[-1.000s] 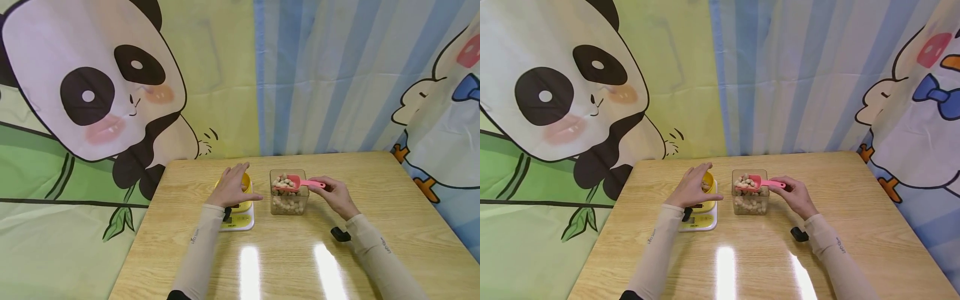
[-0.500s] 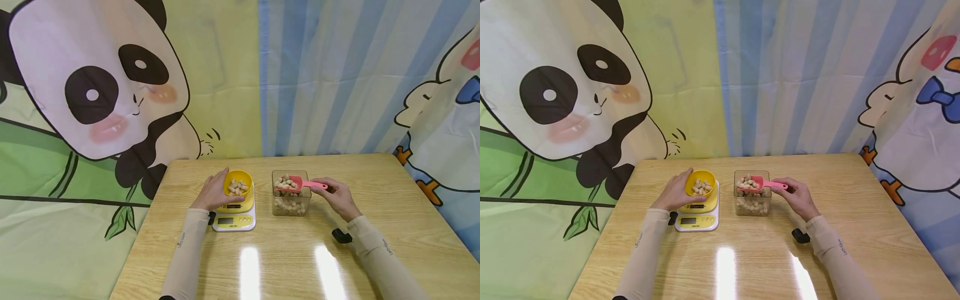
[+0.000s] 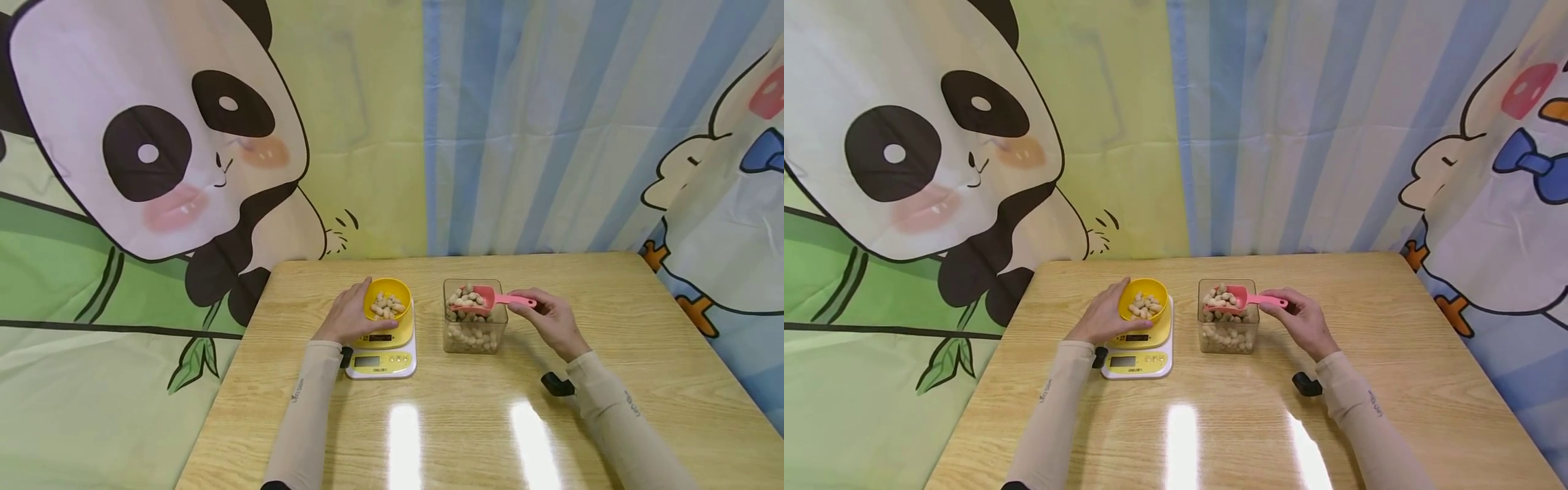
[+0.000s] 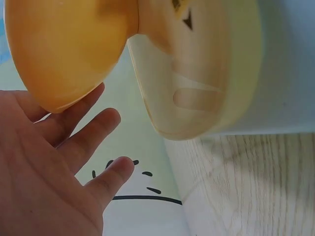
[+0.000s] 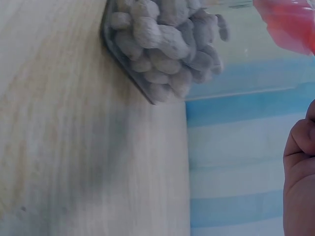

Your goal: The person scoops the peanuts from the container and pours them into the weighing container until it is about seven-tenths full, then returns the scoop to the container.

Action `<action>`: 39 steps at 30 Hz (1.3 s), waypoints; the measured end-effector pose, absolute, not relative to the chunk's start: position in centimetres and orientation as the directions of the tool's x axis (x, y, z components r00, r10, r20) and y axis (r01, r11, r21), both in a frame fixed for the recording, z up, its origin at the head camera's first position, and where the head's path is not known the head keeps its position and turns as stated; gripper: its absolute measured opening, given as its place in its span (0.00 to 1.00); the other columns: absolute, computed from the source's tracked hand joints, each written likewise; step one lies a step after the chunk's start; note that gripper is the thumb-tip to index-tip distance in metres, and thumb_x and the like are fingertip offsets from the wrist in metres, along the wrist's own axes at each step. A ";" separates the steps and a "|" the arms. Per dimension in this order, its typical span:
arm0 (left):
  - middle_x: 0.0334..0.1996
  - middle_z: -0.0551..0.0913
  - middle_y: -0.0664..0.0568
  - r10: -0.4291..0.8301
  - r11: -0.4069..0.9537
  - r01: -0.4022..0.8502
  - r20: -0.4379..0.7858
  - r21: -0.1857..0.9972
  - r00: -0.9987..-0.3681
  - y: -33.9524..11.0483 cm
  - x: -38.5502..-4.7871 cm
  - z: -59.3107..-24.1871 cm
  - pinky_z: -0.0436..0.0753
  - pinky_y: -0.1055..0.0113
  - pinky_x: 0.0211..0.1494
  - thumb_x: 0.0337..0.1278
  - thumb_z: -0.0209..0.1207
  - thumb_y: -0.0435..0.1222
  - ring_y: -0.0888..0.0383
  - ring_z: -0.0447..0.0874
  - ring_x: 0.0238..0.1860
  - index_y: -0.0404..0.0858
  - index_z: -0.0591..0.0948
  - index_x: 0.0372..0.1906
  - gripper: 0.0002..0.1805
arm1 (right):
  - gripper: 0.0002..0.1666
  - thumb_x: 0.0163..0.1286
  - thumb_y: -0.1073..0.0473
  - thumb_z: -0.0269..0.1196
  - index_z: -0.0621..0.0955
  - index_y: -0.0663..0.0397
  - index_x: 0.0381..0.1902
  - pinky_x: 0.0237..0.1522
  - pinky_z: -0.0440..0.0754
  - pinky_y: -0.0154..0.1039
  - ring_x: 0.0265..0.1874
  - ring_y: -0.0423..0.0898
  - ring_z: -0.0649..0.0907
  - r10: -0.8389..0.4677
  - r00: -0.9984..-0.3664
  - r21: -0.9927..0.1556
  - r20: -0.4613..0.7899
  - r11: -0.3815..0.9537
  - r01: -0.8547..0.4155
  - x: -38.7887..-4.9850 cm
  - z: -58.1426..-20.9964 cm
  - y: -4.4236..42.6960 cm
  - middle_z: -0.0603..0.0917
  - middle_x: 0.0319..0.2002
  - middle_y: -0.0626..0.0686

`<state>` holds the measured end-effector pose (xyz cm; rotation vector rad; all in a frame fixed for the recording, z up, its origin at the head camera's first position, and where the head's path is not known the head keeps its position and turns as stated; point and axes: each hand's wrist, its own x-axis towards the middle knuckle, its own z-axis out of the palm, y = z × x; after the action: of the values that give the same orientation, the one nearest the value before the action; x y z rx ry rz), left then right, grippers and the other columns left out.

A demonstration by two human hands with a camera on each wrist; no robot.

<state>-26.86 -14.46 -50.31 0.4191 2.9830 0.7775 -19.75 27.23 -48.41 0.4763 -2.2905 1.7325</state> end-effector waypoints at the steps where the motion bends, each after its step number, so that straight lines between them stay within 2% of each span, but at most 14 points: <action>1: 0.76 0.62 0.45 0.263 0.839 0.248 0.039 0.485 -0.964 -14.4 -26.9 -50.3 0.57 0.42 0.77 0.36 0.66 0.76 0.42 0.59 0.75 0.46 0.51 0.82 0.70 | 0.14 0.72 0.65 0.65 0.84 0.63 0.54 0.22 0.72 0.38 0.22 0.46 0.70 -0.117 -0.920 -0.886 0.373 0.249 -0.391 -19.8 -48.2 27.3 0.82 0.35 0.55; 8: 0.74 0.65 0.46 0.255 0.834 0.244 0.047 0.494 -0.966 -14.5 -27.4 -50.3 0.60 0.41 0.75 0.36 0.67 0.75 0.41 0.61 0.73 0.47 0.54 0.82 0.69 | 0.15 0.72 0.63 0.65 0.85 0.62 0.55 0.22 0.70 0.38 0.21 0.46 0.67 -0.091 -0.924 -0.886 0.372 0.261 -0.383 -20.1 -46.6 27.2 0.81 0.36 0.55; 13: 0.73 0.66 0.46 0.255 0.830 0.247 0.054 0.500 -0.965 -14.5 -27.4 -50.3 0.63 0.41 0.73 0.37 0.68 0.73 0.41 0.64 0.71 0.47 0.54 0.81 0.68 | 0.16 0.72 0.63 0.66 0.85 0.62 0.55 0.24 0.70 0.37 0.22 0.44 0.68 -0.074 -0.920 -0.884 0.386 0.256 -0.391 -20.4 -45.8 26.7 0.82 0.37 0.53; 19: 0.73 0.67 0.46 0.250 0.822 0.240 0.051 0.516 -0.967 -14.4 -27.1 -50.3 0.65 0.41 0.72 0.36 0.69 0.73 0.42 0.66 0.71 0.47 0.54 0.81 0.68 | 0.15 0.71 0.68 0.65 0.84 0.65 0.55 0.29 0.77 0.32 0.25 0.45 0.73 -0.099 -0.902 -0.879 0.421 0.201 -0.433 -21.9 -47.0 26.8 0.84 0.40 0.54; 22: 0.73 0.67 0.45 0.250 0.813 0.237 0.047 0.531 -0.967 -14.4 -27.0 -50.4 0.65 0.40 0.72 0.37 0.70 0.71 0.41 0.65 0.71 0.47 0.54 0.81 0.67 | 0.16 0.71 0.68 0.65 0.84 0.64 0.55 0.29 0.77 0.32 0.26 0.45 0.73 -0.108 -0.895 -0.874 0.434 0.191 -0.447 -22.6 -47.5 26.6 0.84 0.41 0.55; 33: 0.73 0.66 0.46 0.248 0.809 0.232 0.044 0.541 -0.968 -14.5 -27.1 -51.2 0.66 0.40 0.71 0.37 0.69 0.72 0.42 0.65 0.71 0.47 0.54 0.82 0.68 | 0.16 0.71 0.69 0.65 0.84 0.67 0.55 0.23 0.69 0.37 0.20 0.45 0.66 -0.143 -0.883 -0.867 0.446 0.175 -0.467 -22.9 -45.8 24.0 0.83 0.34 0.53; 36: 0.72 0.67 0.47 0.243 0.805 0.226 0.043 0.549 -0.969 -14.5 -27.1 -51.2 0.67 0.40 0.71 0.36 0.70 0.71 0.43 0.66 0.71 0.48 0.54 0.82 0.68 | 0.15 0.70 0.69 0.65 0.84 0.68 0.54 0.22 0.68 0.37 0.19 0.44 0.65 -0.151 -0.881 -0.869 0.449 0.156 -0.469 -22.5 -44.6 23.0 0.82 0.32 0.52; 39: 0.72 0.67 0.48 0.236 0.801 0.219 0.042 0.557 -0.971 -14.5 -27.0 -51.2 0.66 0.40 0.71 0.35 0.71 0.71 0.43 0.66 0.70 0.49 0.54 0.82 0.68 | 0.15 0.70 0.70 0.65 0.83 0.70 0.53 0.25 0.71 0.35 0.21 0.44 0.68 -0.166 -0.875 -0.870 0.454 0.128 -0.476 -22.2 -43.7 22.1 0.83 0.34 0.52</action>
<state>-27.01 -14.50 -51.20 0.3736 2.9533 0.9082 -22.17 22.07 -43.70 0.6321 -2.1588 1.8186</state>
